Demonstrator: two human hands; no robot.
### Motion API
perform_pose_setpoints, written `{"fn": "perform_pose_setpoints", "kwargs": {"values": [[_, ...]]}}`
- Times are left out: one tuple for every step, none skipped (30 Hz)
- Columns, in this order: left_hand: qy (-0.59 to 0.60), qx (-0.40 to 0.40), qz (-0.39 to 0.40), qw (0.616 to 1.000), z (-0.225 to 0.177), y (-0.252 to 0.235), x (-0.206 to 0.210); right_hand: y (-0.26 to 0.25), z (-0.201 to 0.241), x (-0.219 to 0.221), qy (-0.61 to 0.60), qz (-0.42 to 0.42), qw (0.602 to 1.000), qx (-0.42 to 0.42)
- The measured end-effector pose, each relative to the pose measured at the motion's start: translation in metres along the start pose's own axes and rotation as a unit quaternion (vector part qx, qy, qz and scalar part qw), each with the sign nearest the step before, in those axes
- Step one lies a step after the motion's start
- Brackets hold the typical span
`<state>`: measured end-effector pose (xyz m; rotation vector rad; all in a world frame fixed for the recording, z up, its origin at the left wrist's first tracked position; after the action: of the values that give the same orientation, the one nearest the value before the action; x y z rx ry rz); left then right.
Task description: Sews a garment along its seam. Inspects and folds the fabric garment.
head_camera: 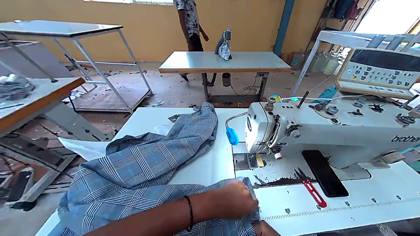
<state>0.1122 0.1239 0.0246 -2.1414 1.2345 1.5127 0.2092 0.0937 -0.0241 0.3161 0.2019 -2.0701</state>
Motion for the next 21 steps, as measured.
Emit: {"fn": "perform_pose_setpoints", "kwargs": {"values": [[0.049, 0.044, -0.02, 0.998, -0.006, 0.002, 0.0, -0.001, 0.001, 0.0, 0.009, -0.009, 1.0, -0.012], [0.087, 0.076, -0.043, 0.992, -0.01, 0.005, 0.001, -0.001, 0.001, 0.001, 0.012, -0.015, 1.0, -0.014], [0.11, 0.093, -0.07, 0.987, -0.01, 0.007, 0.003, -0.001, 0.0, 0.003, 0.005, -0.015, 1.0, -0.005], [0.107, 0.096, -0.103, 0.984, -0.007, 0.009, 0.006, 0.0, -0.003, 0.005, -0.008, -0.017, 1.0, 0.01], [0.088, 0.098, -0.144, 0.981, 0.0, 0.013, 0.006, 0.001, -0.006, 0.006, -0.019, -0.017, 0.999, 0.026], [0.071, 0.101, -0.173, 0.977, 0.005, 0.016, 0.005, 0.002, -0.008, 0.007, -0.025, -0.019, 0.999, 0.039], [0.047, 0.114, -0.198, 0.972, 0.01, 0.02, 0.001, 0.002, -0.008, 0.007, -0.028, -0.021, 0.998, 0.048], [0.015, 0.13, -0.211, 0.969, 0.014, 0.022, -0.005, 0.003, -0.007, 0.006, -0.031, -0.026, 0.998, 0.053], [-0.02, 0.134, -0.204, 0.97, 0.014, 0.023, -0.01, 0.003, -0.006, 0.005, -0.035, -0.028, 0.998, 0.053], [-0.058, 0.128, -0.186, 0.973, 0.013, 0.023, -0.015, 0.003, -0.004, 0.006, -0.036, -0.031, 0.998, 0.052], [-0.099, 0.114, -0.166, 0.975, 0.013, 0.021, -0.017, 0.003, -0.004, 0.006, -0.032, -0.033, 0.998, 0.049], [-0.124, 0.079, -0.13, 0.981, 0.012, 0.018, -0.018, 0.002, -0.004, 0.006, -0.023, -0.036, 0.998, 0.046], [-0.144, 0.037, -0.105, 0.983, 0.013, 0.014, -0.018, 0.001, -0.004, 0.007, -0.015, -0.036, 0.998, 0.044], [-0.164, -0.001, -0.096, 0.982, 0.014, 0.011, -0.016, -0.001, -0.003, 0.008, -0.006, -0.031, 0.999, 0.038], [-0.17, -0.045, -0.085, 0.981, 0.018, 0.006, -0.013, -0.001, -0.003, 0.009, 0.005, -0.026, 0.999, 0.024], [-0.155, -0.095, -0.066, 0.981, 0.021, 0.002, -0.008, -0.001, -0.002, 0.011, 0.025, -0.026, 0.999, -0.005], [-0.119, -0.148, -0.04, 0.981, 0.024, -0.001, -0.004, 0.001, 0.0, 0.014, 0.051, -0.03, 0.997, -0.048], [-0.082, -0.196, -0.015, 0.977, 0.025, -0.004, 0.001, 0.004, 0.002, 0.017, 0.081, -0.035, 0.992, -0.091], [-0.045, -0.237, 0.002, 0.97, 0.025, -0.006, 0.003, 0.009, 0.003, 0.021, 0.111, -0.04, 0.985, -0.125], [-0.013, -0.267, 0.005, 0.964, 0.025, -0.007, 0.005, 0.014, 0.003, 0.023, 0.133, -0.041, 0.98, -0.144], [0.016, -0.292, 0.007, 0.956, 0.025, -0.007, 0.005, 0.02, 0.001, 0.023, 0.148, -0.043, 0.976, -0.151]]}}
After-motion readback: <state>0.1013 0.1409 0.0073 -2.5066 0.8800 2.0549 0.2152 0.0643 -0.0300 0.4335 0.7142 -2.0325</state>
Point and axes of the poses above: each hand's wrist, its own y-axis away from the middle knuckle, its own x-axis out of the palm, z = x × y, the point moved 6 cm from there along -y, towards the middle knuckle, and after that the axes turned 7 degrees about y, right-handed, at the moved point
